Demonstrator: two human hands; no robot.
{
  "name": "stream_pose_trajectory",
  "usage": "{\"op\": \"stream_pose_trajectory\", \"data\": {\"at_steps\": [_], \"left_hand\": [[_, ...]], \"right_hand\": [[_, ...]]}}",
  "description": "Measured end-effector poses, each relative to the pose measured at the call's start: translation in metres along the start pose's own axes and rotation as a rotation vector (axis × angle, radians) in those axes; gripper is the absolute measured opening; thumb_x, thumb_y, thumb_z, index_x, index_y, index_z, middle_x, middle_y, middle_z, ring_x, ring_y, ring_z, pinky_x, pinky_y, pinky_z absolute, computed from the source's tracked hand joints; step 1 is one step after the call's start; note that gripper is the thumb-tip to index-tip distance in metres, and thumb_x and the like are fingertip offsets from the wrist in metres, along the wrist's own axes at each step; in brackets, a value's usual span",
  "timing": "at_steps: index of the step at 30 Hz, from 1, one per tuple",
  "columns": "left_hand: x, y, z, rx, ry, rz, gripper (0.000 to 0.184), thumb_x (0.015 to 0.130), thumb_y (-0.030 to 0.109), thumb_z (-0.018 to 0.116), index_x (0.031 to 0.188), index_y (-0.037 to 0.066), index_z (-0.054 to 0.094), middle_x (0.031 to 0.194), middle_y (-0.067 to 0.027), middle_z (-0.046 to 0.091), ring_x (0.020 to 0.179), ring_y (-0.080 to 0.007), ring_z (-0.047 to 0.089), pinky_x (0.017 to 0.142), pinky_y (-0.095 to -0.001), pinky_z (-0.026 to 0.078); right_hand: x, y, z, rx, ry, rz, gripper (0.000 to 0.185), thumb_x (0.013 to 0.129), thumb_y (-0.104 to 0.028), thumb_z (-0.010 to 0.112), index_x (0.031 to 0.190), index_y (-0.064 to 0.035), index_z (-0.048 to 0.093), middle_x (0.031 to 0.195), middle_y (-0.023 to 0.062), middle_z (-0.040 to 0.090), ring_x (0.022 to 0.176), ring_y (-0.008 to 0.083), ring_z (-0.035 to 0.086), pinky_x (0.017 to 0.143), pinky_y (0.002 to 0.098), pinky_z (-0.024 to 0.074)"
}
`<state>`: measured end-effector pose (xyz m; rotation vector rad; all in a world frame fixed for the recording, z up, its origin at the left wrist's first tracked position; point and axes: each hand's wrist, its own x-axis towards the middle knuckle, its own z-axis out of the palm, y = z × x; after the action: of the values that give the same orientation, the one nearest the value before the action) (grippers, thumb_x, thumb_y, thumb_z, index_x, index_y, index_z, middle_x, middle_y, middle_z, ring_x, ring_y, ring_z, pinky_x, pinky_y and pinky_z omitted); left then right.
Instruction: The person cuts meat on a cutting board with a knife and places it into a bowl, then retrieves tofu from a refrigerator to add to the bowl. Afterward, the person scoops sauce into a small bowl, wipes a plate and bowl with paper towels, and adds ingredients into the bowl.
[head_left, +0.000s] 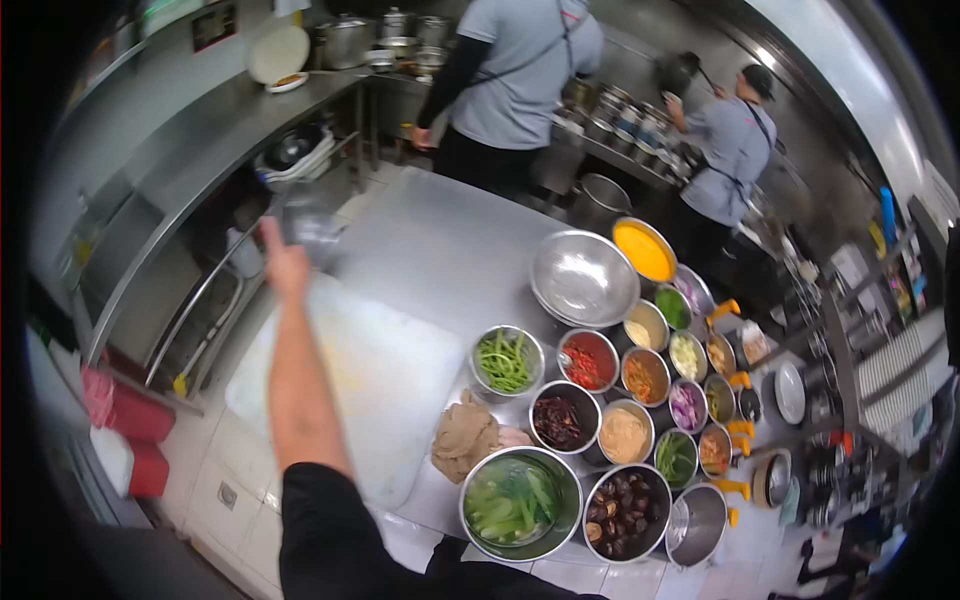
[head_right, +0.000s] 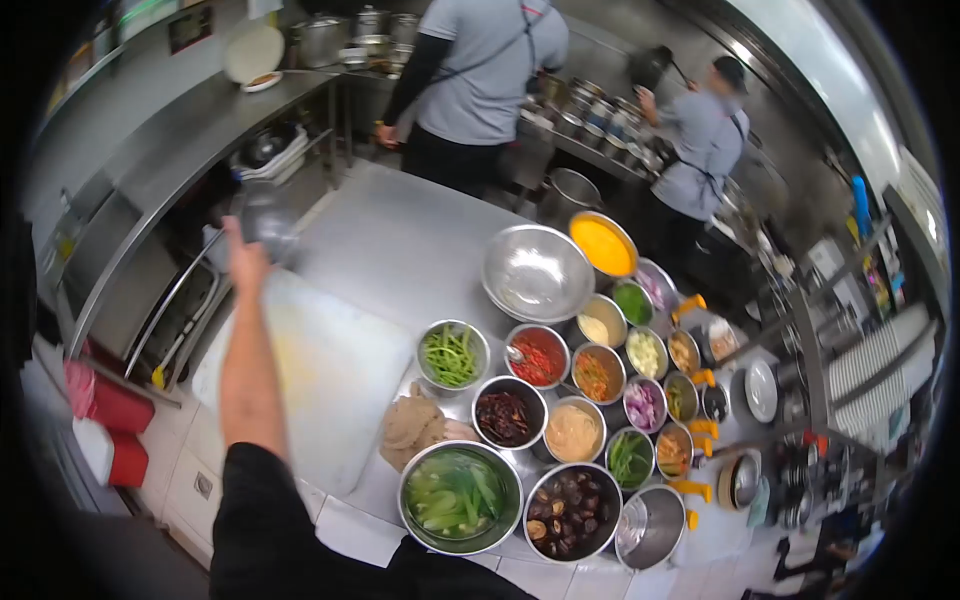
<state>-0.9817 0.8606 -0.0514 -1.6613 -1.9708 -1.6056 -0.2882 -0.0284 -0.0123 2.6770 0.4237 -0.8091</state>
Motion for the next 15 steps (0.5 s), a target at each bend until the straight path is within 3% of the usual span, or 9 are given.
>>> {"op": "stream_pose_trajectory", "data": {"at_steps": [1, 2, 3, 4, 6, 7, 10, 13, 15], "left_hand": [[0.021, 0.017, -0.038, 0.29, 0.246, 0.212, 0.081, 0.083, 0.01, 0.058, 0.155, 0.023, 0.024, 0.132, -0.0233, 0.056, 0.1, -0.0379, 0.064, 0.09, -0.0473, 0.049], [0.026, 0.045, -0.074, 0.326, -0.236, -0.372, 0.077, 0.085, 0.007, 0.056, 0.154, 0.024, 0.028, 0.142, -0.024, 0.048, 0.119, -0.0371, 0.055, 0.098, -0.0424, 0.045], [0.022, -0.007, -0.066, 0.384, -0.241, -0.079, 0.077, 0.086, -0.001, 0.051, 0.154, 0.027, 0.029, 0.146, -0.0232, 0.043, 0.116, -0.0383, 0.057, 0.096, -0.0427, 0.046], [0.019, -0.063, -0.055, 0.456, -0.215, 0.217, 0.08, 0.086, -0.01, 0.045, 0.154, 0.031, 0.03, 0.151, -0.0224, 0.038, 0.112, -0.0395, 0.059, 0.094, -0.043, 0.048], [0.015, -0.087, -0.048, 0.397, -0.379, 0.406, 0.079, 0.087, -0.007, 0.044, 0.152, 0.035, 0.031, 0.151, -0.0179, 0.04, 0.119, -0.0392, 0.055, 0.094, -0.0434, 0.047], [0.012, -0.091, -0.048, 0.358, -0.466, 0.494, 0.078, 0.087, -0.005, 0.043, 0.152, 0.037, 0.032, 0.151, -0.0156, 0.041, 0.123, -0.0391, 0.053, 0.094, -0.0436, 0.047], [0.006, -0.043, -0.075, 0.239, -0.403, 0.046, 0.074, 0.09, -0.001, 0.034, 0.153, 0.038, 0.028, 0.149, -0.0166, 0.043, 0.138, -0.0418, 0.038, 0.104, -0.0444, 0.04], [0.005, -0.067, -0.052, 0.489, -0.552, 0.262, 0.073, 0.091, 0.003, 0.034, 0.154, 0.039, 0.024, 0.15, -0.0202, 0.041, 0.138, -0.0421, 0.037, 0.101, -0.0476, 0.042], [0.011, -0.056, -0.043, 0.404, -0.461, 0.15, 0.074, 0.09, 0.004, 0.036, 0.154, 0.04, 0.022, 0.149, -0.0222, 0.04, 0.138, -0.0424, 0.037, 0.099, -0.0489, 0.043]], "right_hand": [[0.02, 0.03, 0.021, 0.031, -0.021, 0.077, 0.084, 0.082, -0.067, 0.065, 0.127, 0.004, 0.06, 0.137, 0.0264, 0.053, 0.134, 0.04, 0.043, 0.115, 0.0412, 0.0321], [0.072, 0.095, 0.076, 0.039, 0.268, -0.483, 0.086, 0.077, -0.054, 0.074, 0.137, 0.0032, 0.05, 0.148, 0.0276, 0.039, 0.138, 0.0413, 0.037, 0.117, 0.0463, 0.0263], [0.061, 0.09, 0.07, -0.346, -0.172, -0.129, 0.075, 0.087, -0.059, 0.059, 0.134, -0.0009, 0.054, 0.144, 0.019, 0.049, 0.136, 0.0359, 0.042, 0.118, 0.0452, 0.0249], [0.017, 0.051, 0.045, -0.41, -0.238, -0.171, 0.072, 0.091, -0.064, 0.049, 0.128, -0.0028, 0.061, 0.136, 0.0191, 0.056, 0.131, 0.0352, 0.048, 0.113, 0.0436, 0.0332], [-0.018, 0.022, 0.032, -0.122, -0.168, 0.141, 0.075, 0.089, -0.067, 0.05, 0.118, 0.0006, 0.066, 0.128, 0.0222, 0.06, 0.12, 0.0397, 0.057, 0.101, 0.0423, 0.0459], [0.001, 0.039, 0.045, -0.184, -0.129, 0.075, 0.075, 0.089, -0.064, 0.054, 0.12, 0.0031, 0.064, 0.128, 0.025, 0.059, 0.121, 0.0394, 0.056, 0.103, 0.0414, 0.0448], [-0.038, 0.019, 0.022, 0.258, -0.016, 0.222, 0.077, 0.085, -0.057, 0.064, 0.127, 0.0069, 0.059, 0.131, 0.0249, 0.058, 0.124, 0.0359, 0.056, 0.106, 0.0388, 0.0426], [-0.057, 0.005, 0.013, 0.27, -0.009, 0.263, 0.078, 0.082, -0.056, 0.067, 0.129, 0.0065, 0.058, 0.132, 0.0232, 0.059, 0.125, 0.0344, 0.055, 0.107, 0.0379, 0.0421], [-0.087, -0.01, 0.0, 0.337, -0.023, 0.316, 0.077, 0.082, -0.055, 0.068, 0.129, 0.0059, 0.058, 0.131, 0.0232, 0.059, 0.125, 0.0343, 0.056, 0.106, 0.0378, 0.0423]]}}
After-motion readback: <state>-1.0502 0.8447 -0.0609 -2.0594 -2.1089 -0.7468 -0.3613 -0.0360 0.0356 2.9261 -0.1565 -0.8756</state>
